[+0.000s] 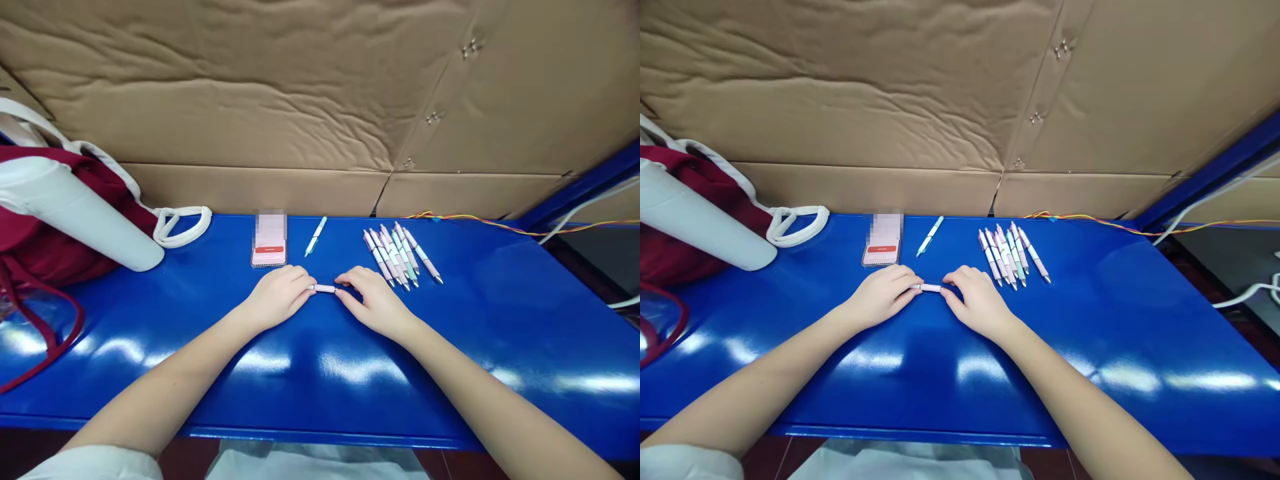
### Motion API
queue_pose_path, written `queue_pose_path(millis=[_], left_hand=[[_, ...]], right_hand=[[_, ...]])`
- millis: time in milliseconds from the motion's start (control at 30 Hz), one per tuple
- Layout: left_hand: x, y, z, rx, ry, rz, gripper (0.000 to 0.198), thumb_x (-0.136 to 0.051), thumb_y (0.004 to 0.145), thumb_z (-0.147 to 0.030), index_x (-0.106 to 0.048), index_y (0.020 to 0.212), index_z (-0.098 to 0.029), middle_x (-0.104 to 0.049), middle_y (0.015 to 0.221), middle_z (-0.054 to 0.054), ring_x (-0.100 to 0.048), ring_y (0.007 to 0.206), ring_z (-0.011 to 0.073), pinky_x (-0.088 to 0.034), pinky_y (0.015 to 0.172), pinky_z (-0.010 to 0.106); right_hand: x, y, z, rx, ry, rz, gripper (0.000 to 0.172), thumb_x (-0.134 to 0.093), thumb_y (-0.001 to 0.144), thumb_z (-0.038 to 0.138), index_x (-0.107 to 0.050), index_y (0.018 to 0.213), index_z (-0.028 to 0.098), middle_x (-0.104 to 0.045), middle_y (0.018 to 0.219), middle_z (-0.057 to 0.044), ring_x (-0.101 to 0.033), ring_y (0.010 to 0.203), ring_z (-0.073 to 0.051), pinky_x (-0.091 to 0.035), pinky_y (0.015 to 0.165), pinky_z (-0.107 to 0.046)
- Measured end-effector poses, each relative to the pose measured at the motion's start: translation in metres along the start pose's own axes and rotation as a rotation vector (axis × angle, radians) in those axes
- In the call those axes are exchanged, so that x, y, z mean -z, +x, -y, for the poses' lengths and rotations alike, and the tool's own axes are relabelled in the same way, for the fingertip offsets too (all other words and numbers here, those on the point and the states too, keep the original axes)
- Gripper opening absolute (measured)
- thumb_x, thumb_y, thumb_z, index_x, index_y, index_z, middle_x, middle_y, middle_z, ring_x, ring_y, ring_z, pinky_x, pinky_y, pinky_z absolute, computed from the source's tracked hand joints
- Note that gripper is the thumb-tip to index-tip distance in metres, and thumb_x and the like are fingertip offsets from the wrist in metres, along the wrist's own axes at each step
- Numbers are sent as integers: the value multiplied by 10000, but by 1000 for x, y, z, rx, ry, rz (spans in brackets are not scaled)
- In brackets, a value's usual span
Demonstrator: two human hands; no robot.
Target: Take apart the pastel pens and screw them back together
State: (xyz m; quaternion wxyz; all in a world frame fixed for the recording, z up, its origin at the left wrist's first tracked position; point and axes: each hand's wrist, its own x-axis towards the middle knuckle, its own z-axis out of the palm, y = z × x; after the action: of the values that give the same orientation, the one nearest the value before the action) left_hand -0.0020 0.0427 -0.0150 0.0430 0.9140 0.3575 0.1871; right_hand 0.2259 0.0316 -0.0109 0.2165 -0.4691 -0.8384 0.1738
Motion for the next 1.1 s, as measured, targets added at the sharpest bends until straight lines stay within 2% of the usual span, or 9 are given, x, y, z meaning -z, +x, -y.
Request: queue_pose_path(millis=[100,233,333,433,533,700,833,1000,1100], left_hand=[[-1,-1,0,-14,10,-3,240,-417,949,-294,-621,991,-175,-637,920,54,-572,841,180,-459,764,312],[-1,-2,0,-34,10,-11,244,-421,948,-293,-629,988,-173,-646,920,56,-570,848,182,-457,769,313],[-2,-2,0,-38,15,-7,251,-420,950,-300,-629,1001,-171,-647,930,56,-567,853,183,-455,769,313],[-2,-1,0,-45,15,-3,260,-418,950,-314,-633,1001,-176,-647,925,55,-564,850,183,-451,765,311],[-2,-1,-1,-48,15,5,263,-423,948,-319,-641,996,-180,-644,912,56,-558,841,184,-447,763,309],[-3,-1,1,-46,5,14,271,-417,949,-325,-643,1005,-186,-637,924,59,-551,853,180,-443,782,313],[-4,-1,1,-34,-2,8,256,-432,944,-317,-642,1003,-184,-632,938,60,-547,855,180,-446,785,315],[-6,1,2,-24,-10,-10,254,-435,943,-314,-647,992,-182,-624,938,58,-544,839,177,-452,781,315],[-6,2,3,-6,-23,-13,253,-437,943,-313,-648,992,-182,-618,945,58,-549,849,175,-455,786,316]], right_hand=[[-1,-2,-2,36,-20,18,151,-483,895,231,-628,919,195,-626,913,-74,-549,854,-210,-410,783,-361],[-1,-3,-1,24,-33,6,79,-540,848,203,-600,895,182,-618,898,-66,-539,830,-207,-413,761,-352],[2,-1,-1,45,-33,14,134,-538,859,240,-616,949,179,-613,938,-82,-545,866,-215,-418,792,-365],[4,0,-2,79,-18,45,176,-473,894,219,-643,923,184,-608,932,-87,-551,877,-209,-422,805,-364],[4,0,-3,65,0,36,128,-506,867,197,-632,878,173,-604,888,-80,-551,852,-208,-433,783,-360],[1,-1,-5,75,-22,13,156,-529,859,233,-633,961,179,-605,954,-96,-552,893,-226,-433,812,-384],[1,-1,-4,69,-35,21,132,-508,866,207,-638,860,180,-608,920,-84,-550,866,-215,-423,798,-369],[0,-1,-2,91,-167,16,196,-493,889,241,-649,986,174,-619,994,-103,-543,886,-230,-384,770,-361],[0,0,1,118,-269,26,225,-444,917,237,-660,924,174,-634,964,-98,-533,837,-219,-341,726,-350]])
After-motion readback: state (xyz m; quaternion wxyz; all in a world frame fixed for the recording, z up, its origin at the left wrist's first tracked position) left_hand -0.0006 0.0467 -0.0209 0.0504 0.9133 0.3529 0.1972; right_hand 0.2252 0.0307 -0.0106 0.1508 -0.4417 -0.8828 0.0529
